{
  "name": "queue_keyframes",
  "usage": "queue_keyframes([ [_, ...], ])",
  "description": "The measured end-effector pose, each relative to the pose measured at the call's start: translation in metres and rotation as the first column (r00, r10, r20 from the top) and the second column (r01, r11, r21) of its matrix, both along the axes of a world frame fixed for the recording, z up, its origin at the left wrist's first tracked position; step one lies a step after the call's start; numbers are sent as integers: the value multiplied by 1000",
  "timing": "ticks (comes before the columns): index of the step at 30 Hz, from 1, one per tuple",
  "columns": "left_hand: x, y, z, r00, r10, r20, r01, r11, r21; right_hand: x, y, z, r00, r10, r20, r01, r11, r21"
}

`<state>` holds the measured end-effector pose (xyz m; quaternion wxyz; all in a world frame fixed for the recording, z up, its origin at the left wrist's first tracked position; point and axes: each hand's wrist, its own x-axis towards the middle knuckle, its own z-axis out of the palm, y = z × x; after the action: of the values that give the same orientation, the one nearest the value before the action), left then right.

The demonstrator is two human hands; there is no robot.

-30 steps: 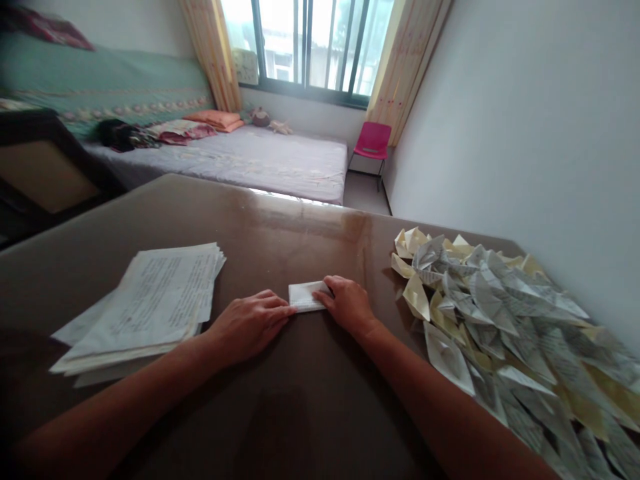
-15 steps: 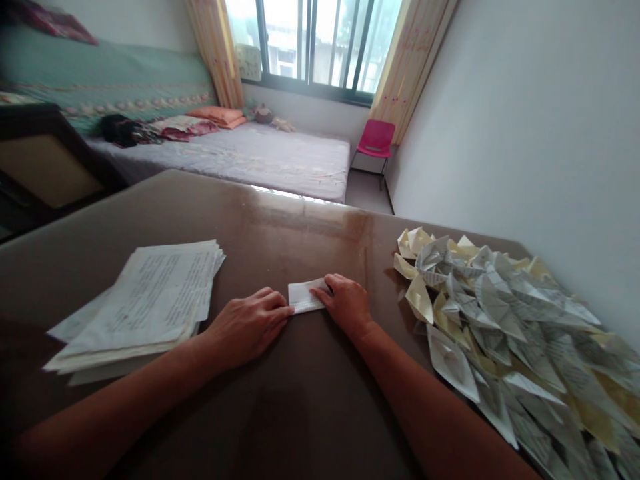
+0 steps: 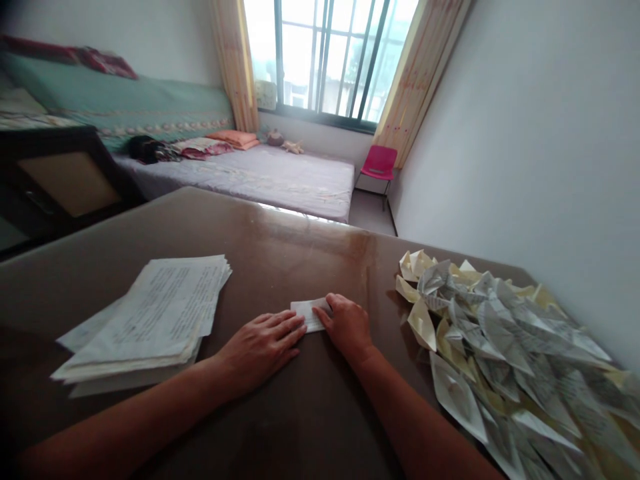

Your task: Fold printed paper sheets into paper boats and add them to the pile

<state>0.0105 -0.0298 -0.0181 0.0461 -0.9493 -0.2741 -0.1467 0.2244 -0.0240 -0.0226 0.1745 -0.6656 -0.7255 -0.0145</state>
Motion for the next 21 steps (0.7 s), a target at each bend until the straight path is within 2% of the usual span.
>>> queue_keyframes([
  [3, 1, 0, -1, 1000, 4, -6, -4, 999, 40, -3, -7, 8, 998, 63, -2, -62, 986, 154],
  [5, 2, -1, -1, 1000, 8, 0, -8, 999, 53, -10, -18, 18, 985, 149, 85, -165, 956, 241],
  [6, 2, -1, -1, 1000, 7, 6, -7, 999, 53, -15, -24, 22, 971, 193, 142, -222, 948, 228],
  [8, 3, -2, -1, 1000, 3, 15, -4, 999, 47, -24, -39, 27, 912, 348, 220, -372, 925, 80],
  [9, 3, -2, -1, 1000, 0, 18, -1, 999, 44, -27, -46, 27, 894, 384, 230, -396, 918, 11],
  [14, 1, -2, -1, 1000, -2, -2, 2, 999, 51, -20, -68, 14, 892, 394, 222, -389, 919, -67],
  [17, -1, -2, 0, 999, 16, -42, -14, 998, 61, -8, -75, 10, 915, 329, 233, -317, 944, -86],
  [21, -3, -1, 5, 995, 42, -92, -35, 997, 71, -4, -80, 16, 940, 223, 257, -209, 975, -79],
])
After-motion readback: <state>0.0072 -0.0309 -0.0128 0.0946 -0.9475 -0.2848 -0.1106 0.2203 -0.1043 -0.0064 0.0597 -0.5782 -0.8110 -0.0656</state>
